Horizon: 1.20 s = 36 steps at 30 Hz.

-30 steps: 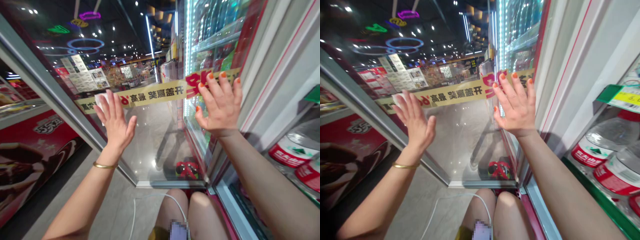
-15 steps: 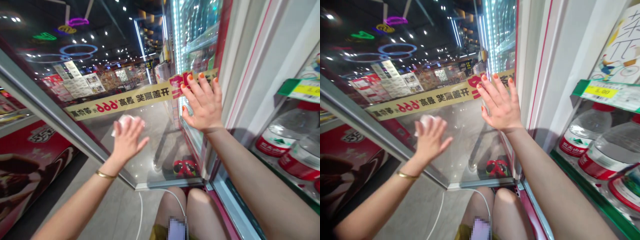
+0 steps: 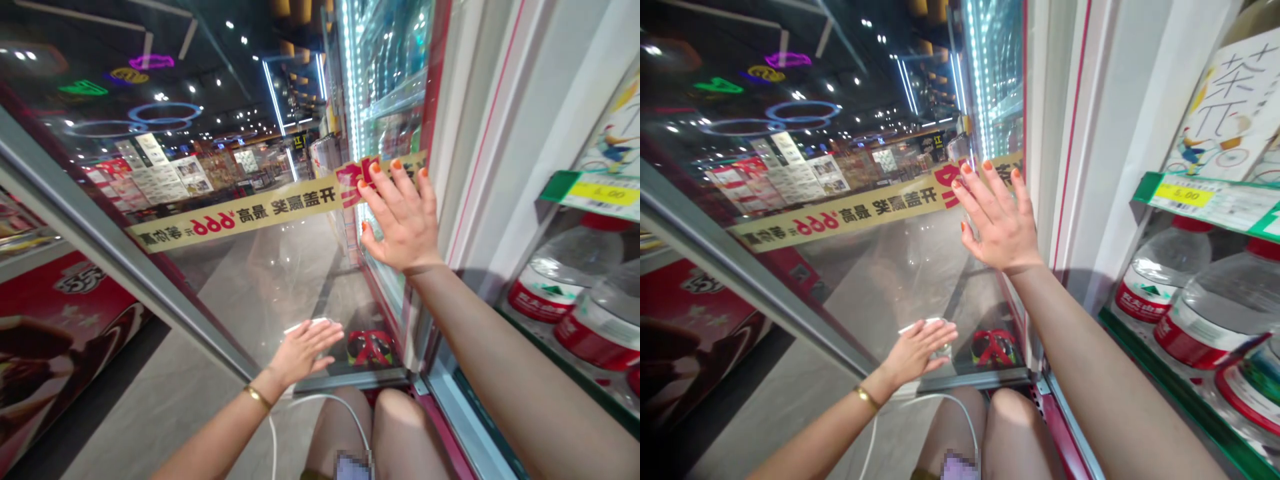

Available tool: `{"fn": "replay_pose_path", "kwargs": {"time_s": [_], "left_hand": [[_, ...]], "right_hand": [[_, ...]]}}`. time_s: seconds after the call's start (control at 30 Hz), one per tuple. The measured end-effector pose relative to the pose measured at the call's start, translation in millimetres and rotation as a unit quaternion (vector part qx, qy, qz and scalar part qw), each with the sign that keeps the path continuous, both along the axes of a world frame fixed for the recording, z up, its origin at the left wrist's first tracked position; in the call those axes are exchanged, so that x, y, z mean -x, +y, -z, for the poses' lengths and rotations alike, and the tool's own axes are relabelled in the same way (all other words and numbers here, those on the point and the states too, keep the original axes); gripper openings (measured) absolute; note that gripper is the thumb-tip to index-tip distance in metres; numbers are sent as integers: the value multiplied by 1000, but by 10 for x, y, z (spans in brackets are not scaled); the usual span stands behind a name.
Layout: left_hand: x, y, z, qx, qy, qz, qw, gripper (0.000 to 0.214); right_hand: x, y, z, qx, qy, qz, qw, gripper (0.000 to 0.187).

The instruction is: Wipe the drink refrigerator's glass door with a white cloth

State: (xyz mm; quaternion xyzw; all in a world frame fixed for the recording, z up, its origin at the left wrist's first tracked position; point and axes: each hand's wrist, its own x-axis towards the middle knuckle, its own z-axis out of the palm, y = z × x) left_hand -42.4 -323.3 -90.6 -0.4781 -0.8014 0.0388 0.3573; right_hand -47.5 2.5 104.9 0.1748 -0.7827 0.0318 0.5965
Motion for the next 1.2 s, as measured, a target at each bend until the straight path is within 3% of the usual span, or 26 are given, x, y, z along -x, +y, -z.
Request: {"fn": "replay_pose_path", "kwargs": {"time_s": [0.07, 0.17, 0.23, 0.27, 0.33, 0.47, 0.53, 0.6, 0.7, 0.8, 0.87, 0.93, 1.0, 1.1, 1.13, 1.2], "left_hand": [[152, -407, -568, -74, 69, -71, 992, 61], [319, -782, -1623, -236, 114, -159, 952, 83], [337, -746, -2065, -344, 124, -186, 912, 85], [328, -637, -2146, -376, 131, -188, 898, 85], [298, -279, -2040, -383, 148, -170, 896, 86], [221, 592, -1399, -323, 129, -43, 936, 95], [186, 895, -1238, -346, 69, 30, 935, 101], [158, 1067, -1272, -393, -10, 93, 915, 102], [110, 1136, -1509, -418, -108, 182, 884, 94], [55, 935, -1677, -397, -140, 202, 884, 88], [68, 579, -1720, -376, -83, 157, 910, 82], [156, 87, -1757, -346, 37, 84, 934, 81], [289, -404, -1803, -330, 137, -7, 934, 86], [442, -857, -1841, -322, 193, -101, 921, 86], [466, -914, -1840, -319, 201, -112, 920, 86], [480, -931, -1824, -314, 207, -114, 920, 85]], "right_hand": [[20, 2, 32, -2, 24, 4, 1000, 70], [57, -5, 83, -9, 75, 29, 997, 74], [75, -13, 103, -9, 95, 43, 994, 78], [81, -13, 107, -9, 104, 45, 994, 80], [88, -1, 100, -14, 128, 37, 991, 86], [81, 41, 50, -22, 156, 23, 987, 87], [40, -16, 42, 3, 132, 15, 991, 82], [-38, -189, 86, 51, 103, -20, 993, 79], [-168, -633, 266, 64, 49, -130, 988, 78], [-190, -1015, 429, 12, -34, -176, 984, 80], [-131, -1055, 402, 11, -71, -114, 991, 81], [-53, -913, 226, 60, -66, -11, 996, 80], [15, -734, -57, 156, -21, 81, 984, 84], [92, -803, -385, 247, 46, 115, 961, 99], [109, -944, -381, 232, 48, 99, 966, 103], [126, -1287, -144, 126, 15, 42, 991, 108]]}}
